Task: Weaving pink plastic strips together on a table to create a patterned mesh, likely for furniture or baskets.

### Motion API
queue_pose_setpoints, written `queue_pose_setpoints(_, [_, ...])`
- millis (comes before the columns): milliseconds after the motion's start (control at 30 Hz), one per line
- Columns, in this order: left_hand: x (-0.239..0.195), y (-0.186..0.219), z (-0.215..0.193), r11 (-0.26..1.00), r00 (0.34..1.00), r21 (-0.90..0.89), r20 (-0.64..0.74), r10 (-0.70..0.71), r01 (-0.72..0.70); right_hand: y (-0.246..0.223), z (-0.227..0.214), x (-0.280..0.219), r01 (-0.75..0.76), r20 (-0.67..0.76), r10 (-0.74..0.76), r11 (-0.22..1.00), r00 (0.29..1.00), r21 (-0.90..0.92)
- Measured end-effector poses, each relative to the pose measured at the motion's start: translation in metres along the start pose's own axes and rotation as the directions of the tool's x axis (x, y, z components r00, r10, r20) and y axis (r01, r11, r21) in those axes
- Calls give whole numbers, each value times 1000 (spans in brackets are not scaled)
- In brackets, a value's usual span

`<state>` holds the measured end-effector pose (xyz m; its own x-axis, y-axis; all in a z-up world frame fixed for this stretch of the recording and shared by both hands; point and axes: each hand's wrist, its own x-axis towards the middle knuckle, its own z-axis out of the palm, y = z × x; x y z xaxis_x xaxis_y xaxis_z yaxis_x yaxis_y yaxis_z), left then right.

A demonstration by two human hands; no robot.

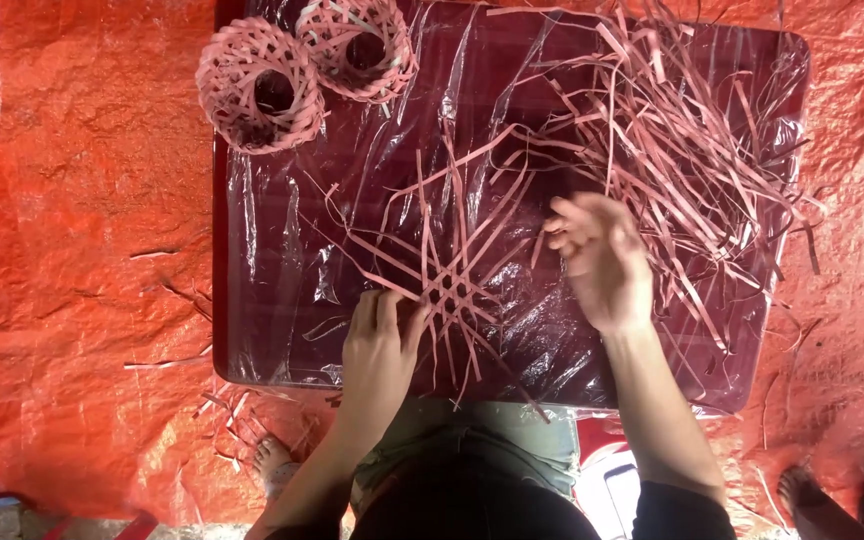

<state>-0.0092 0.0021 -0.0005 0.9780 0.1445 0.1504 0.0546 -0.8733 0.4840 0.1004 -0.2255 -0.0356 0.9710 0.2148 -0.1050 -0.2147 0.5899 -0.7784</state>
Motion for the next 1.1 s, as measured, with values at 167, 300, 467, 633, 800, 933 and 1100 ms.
queue_pose_setpoints(167, [-4,2,-31,972,995,214,-14,99,-93,-25,18,-14,473,278,-388,786,879,-397])
queue_pose_setpoints(300, [-5,-7,-57,944,941,149,216,259,-294,-26,18,-19,694,472,-511,574,719,-435])
queue_pose_setpoints(467, [20,-13,-72,894,854,-12,289,432,-448,-24,49,-26,623,544,-303,382,783,-683])
queue_pose_setpoints(633, [28,-18,-44,886,859,4,244,449,-464,-24,103,-41,567,574,11,136,819,-812])
queue_pose_setpoints(800, [20,-22,-24,893,882,34,179,436,-448,3,100,-50,667,655,130,-173,745,-725])
queue_pose_setpoints(933, [13,-25,-11,903,894,25,155,421,-429,3,95,-51,660,641,160,-165,751,-733])
queue_pose_setpoints(1100, [11,-26,-5,895,889,-13,112,444,-446,13,89,-57,562,554,105,-89,826,-822])
